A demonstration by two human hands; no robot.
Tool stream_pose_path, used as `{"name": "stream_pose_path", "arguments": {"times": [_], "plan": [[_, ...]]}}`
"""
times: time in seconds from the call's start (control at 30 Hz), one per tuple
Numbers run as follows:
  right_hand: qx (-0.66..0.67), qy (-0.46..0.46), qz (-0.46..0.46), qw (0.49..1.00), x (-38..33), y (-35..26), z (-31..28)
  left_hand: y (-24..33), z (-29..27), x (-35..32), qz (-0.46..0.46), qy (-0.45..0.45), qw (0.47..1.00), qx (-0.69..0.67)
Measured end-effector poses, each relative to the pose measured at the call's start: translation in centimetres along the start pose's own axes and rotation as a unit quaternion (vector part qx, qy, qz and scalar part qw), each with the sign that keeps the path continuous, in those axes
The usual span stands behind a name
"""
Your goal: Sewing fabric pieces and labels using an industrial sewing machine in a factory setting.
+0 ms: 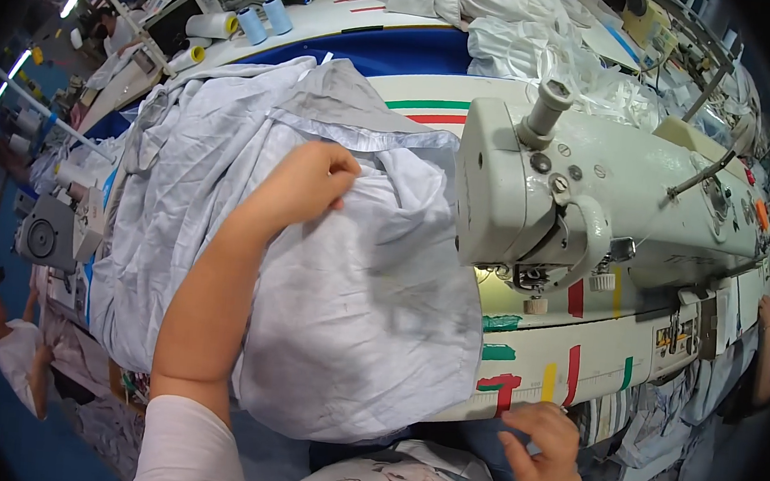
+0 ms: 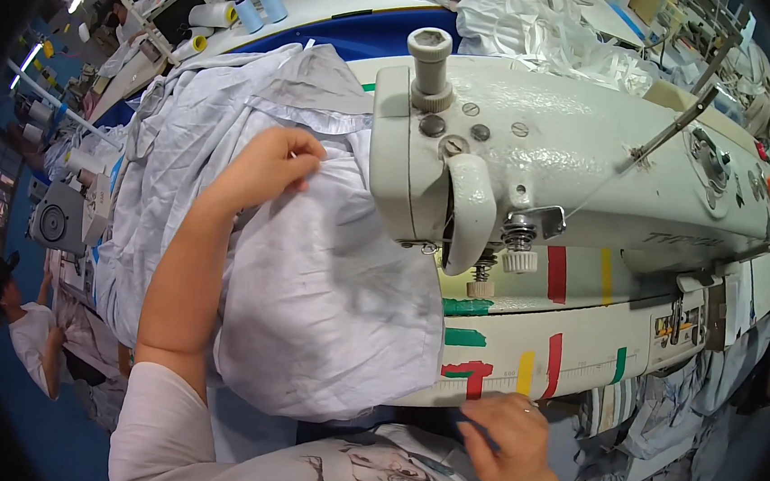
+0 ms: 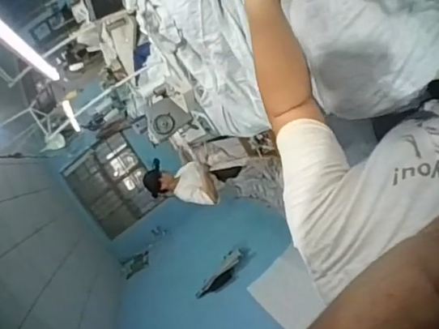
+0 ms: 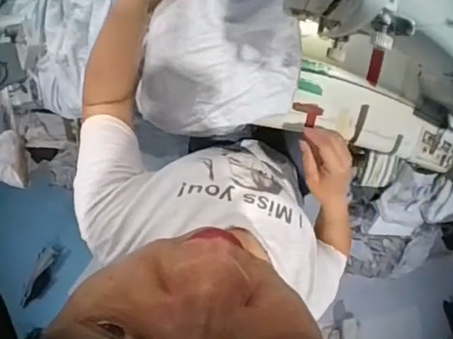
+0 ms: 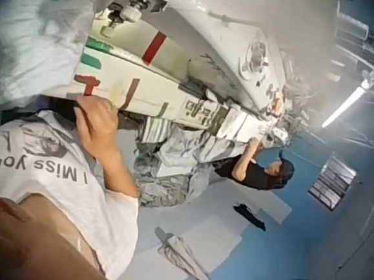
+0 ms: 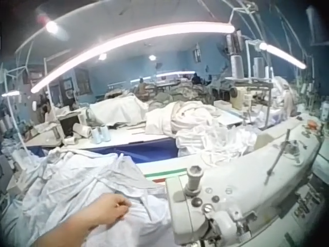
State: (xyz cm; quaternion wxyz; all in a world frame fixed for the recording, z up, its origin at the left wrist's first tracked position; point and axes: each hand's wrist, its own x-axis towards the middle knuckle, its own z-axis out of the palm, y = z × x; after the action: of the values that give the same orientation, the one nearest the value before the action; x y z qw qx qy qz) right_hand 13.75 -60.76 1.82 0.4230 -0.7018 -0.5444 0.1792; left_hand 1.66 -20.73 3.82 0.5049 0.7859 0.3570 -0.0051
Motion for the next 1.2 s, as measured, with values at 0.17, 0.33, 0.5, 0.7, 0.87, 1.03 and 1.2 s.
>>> {"name": "stream_pose_path", "arguments": {"times": [0.17,0.33,0.5,0.7,0.87,1.03,1.2], "plan": [[-0.064,-0.048,-0.148,0.986,4.3,-1.1,3.0,-1.1,-0.6,6.8,0.112,0.288,0.858,0.41],[-0.06,-0.073,-0.141,0.985,3.8,-1.0,3.7,5.7,-3.7,12.9,0.066,0.262,0.865,0.422],[-0.062,-0.079,-0.11,0.989,4.1,-1.3,4.1,5.8,1.3,16.7,0.364,0.314,0.844,0.238],[-0.086,-0.051,-0.13,0.986,5.3,-0.3,4.1,-3.2,4.6,9.0,0.264,0.216,0.928,0.15],[-0.121,-0.094,-0.195,0.969,7.2,-0.3,4.2,-10.6,-1.5,4.7,0.205,0.301,0.875,0.32],[-0.217,-0.105,-0.192,0.951,9.1,0.3,5.1,-0.5,2.1,3.4,0.207,0.231,0.844,0.438],[-0.231,-0.133,-0.2,0.943,11.1,1.2,7.8,-0.2,6.1,10.9,0.23,0.094,0.949,0.196]]}}
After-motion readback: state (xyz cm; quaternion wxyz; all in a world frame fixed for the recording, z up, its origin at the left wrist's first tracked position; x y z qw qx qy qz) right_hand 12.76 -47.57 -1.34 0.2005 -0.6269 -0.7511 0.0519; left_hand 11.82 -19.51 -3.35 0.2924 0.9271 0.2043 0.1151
